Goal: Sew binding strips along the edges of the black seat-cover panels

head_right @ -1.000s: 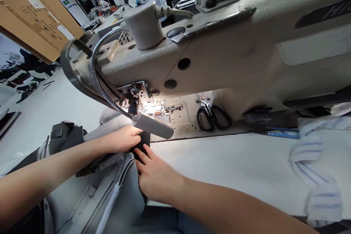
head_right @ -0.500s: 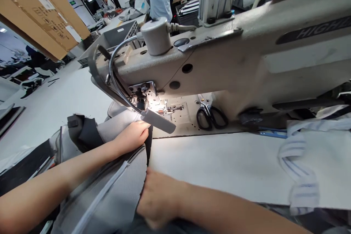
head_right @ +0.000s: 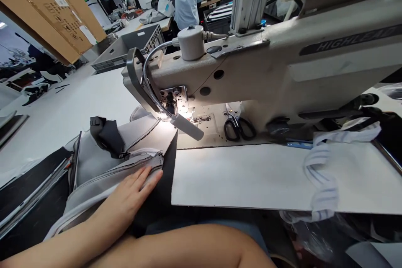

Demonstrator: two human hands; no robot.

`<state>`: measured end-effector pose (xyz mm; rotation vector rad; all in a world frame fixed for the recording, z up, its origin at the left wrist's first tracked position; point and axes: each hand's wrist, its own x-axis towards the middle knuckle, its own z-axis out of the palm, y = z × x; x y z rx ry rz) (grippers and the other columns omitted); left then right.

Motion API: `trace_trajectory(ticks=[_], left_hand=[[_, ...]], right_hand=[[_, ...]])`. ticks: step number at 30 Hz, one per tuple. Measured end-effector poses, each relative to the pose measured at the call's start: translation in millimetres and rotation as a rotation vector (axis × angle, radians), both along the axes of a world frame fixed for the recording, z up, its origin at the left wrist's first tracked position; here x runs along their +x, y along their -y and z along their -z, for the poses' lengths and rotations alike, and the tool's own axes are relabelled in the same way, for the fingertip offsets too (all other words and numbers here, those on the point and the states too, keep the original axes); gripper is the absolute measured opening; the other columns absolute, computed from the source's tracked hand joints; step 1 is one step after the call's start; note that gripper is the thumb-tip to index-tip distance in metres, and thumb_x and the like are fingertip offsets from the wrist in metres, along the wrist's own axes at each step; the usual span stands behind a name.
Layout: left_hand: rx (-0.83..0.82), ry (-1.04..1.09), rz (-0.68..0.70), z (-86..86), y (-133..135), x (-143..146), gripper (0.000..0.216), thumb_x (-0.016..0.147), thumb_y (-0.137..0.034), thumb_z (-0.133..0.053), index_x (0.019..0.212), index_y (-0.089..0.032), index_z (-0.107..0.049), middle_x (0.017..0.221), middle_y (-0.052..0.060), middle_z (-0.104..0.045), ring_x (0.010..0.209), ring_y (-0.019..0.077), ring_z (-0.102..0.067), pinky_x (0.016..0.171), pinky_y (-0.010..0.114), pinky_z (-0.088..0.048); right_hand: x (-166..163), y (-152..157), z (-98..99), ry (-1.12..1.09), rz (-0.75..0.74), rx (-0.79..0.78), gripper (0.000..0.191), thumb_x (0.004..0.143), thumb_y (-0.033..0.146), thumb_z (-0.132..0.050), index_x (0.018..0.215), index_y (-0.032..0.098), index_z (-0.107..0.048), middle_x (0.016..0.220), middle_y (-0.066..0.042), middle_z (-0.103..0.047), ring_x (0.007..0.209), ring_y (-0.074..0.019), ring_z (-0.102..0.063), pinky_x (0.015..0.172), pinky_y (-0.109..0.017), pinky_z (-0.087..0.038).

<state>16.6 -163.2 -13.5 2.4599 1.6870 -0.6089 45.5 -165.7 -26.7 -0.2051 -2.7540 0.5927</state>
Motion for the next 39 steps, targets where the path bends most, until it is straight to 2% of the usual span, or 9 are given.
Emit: trace_trajectory(ticks=[2, 4, 7, 10, 15, 21, 27, 34, 39], left_hand=[[0.043, -0.011, -0.025, -3.4, -12, -4, 0.077, 0.077, 0.006, -0.028, 0.147, -0.025, -0.029, 0.122, 0.014, -0.059, 0.11, 0.0259, -0.057, 0.092, 0.041, -0.049], [0.044, -0.036, -0.078, -7.3, -26, -4, 0.073, 0.078, 0.006, -0.026, 0.146, -0.018, -0.032, 0.101, 0.012, -0.064, 0.094, 0.0244, -0.061, 0.085, 0.04, -0.052], [0.009, 0.021, -0.124, -8.5, -38, 1, 0.062, 0.082, 0.0, -0.03, 0.143, -0.011, -0.038, 0.096, 0.013, -0.063, 0.092, 0.026, -0.06, 0.083, 0.04, -0.052], [-0.018, 0.191, -0.13, -3.7, -41, 5, 0.053, 0.088, -0.015, -0.04, 0.141, -0.008, -0.04, 0.1, 0.015, -0.063, 0.093, 0.0267, -0.061, 0.083, 0.039, -0.052], [-0.015, 0.391, -0.211, 6.9, -44, 11, 0.049, 0.084, -0.015, -0.044, 0.133, -0.014, -0.052, 0.106, 0.012, -0.066, 0.094, 0.025, -0.064, 0.086, 0.037, -0.053], [-0.103, 0.671, -0.209, 14.7, -52, 15, 0.04, 0.081, -0.013, -0.045, 0.115, -0.021, -0.066, 0.108, 0.005, -0.07, 0.1, 0.0199, -0.065, 0.093, 0.03, -0.051], [-0.055, 0.655, -0.202, 18.4, -59, 16, 0.041, 0.077, -0.013, -0.048, 0.114, -0.019, -0.065, 0.103, 0.006, -0.071, 0.097, 0.0206, -0.065, 0.088, 0.029, -0.052], [-0.085, 0.655, -0.202, 14.1, -87, 26, 0.023, 0.081, -0.015, -0.045, 0.086, -0.02, -0.068, 0.085, 0.004, -0.071, 0.08, 0.019, -0.065, 0.075, 0.026, -0.051], [-0.052, 0.589, -0.116, 15.5, -107, 23, 0.026, 0.081, -0.014, -0.043, 0.091, -0.02, -0.067, 0.087, 0.004, -0.07, 0.083, 0.019, -0.064, 0.078, 0.026, -0.049]], right_hand=[[30, 5, 7.5, 0.044, -0.055, -0.059, 0.03, 0.09, 0.046, -0.049, 0.094, 0.025, -0.07, 0.089, 0.0, -0.072, 0.083, -0.0183, -0.065, 0.074, -0.03, -0.054], [76, 4, 18.3, 0.06, -0.035, -0.071, 0.029, 0.09, 0.041, -0.049, 0.095, 0.021, -0.068, 0.085, 0.0, -0.071, 0.078, -0.017, -0.064, 0.071, -0.028, -0.053], [140, -12, 34.3, 0.0, 0.217, 0.043, 0.039, 0.089, 0.031, -0.051, 0.125, 0.018, -0.055, 0.126, -0.012, -0.059, 0.116, -0.0267, -0.053, 0.097, -0.043, -0.044], [168, -28, 52.4, 0.013, 0.337, 0.246, 0.047, 0.092, 0.024, -0.05, 0.138, 0.017, -0.042, 0.14, -0.014, -0.047, 0.131, -0.0308, -0.04, 0.107, -0.053, -0.033], [151, -23, 75.1, -0.12, 0.404, 0.428, 0.034, 0.095, 0.018, -0.041, 0.125, 0.012, -0.055, 0.125, -0.016, -0.057, 0.12, -0.0326, -0.051, 0.101, -0.056, -0.039], [150, -25, 61.7, -0.132, 0.349, 0.488, 0.031, 0.093, 0.018, -0.04, 0.112, 0.009, -0.062, 0.107, -0.018, -0.065, 0.106, -0.0358, -0.059, 0.092, -0.059, -0.045], [167, -38, 57.4, -0.179, 0.22, 0.496, 0.033, 0.093, 0.02, -0.042, 0.119, 0.01, -0.06, 0.109, -0.015, -0.064, 0.107, -0.0345, -0.059, 0.09, -0.053, -0.049], [161, -60, 53.6, -0.098, 0.215, 0.501, 0.031, 0.091, 0.018, -0.042, 0.112, 0.007, -0.061, 0.103, -0.017, -0.064, 0.101, -0.0354, -0.06, 0.09, -0.057, -0.047], [159, -79, 50.9, -0.041, 0.207, 0.498, 0.029, 0.092, 0.017, -0.042, 0.11, 0.008, -0.061, 0.104, -0.017, -0.063, 0.102, -0.0342, -0.059, 0.091, -0.057, -0.046]])
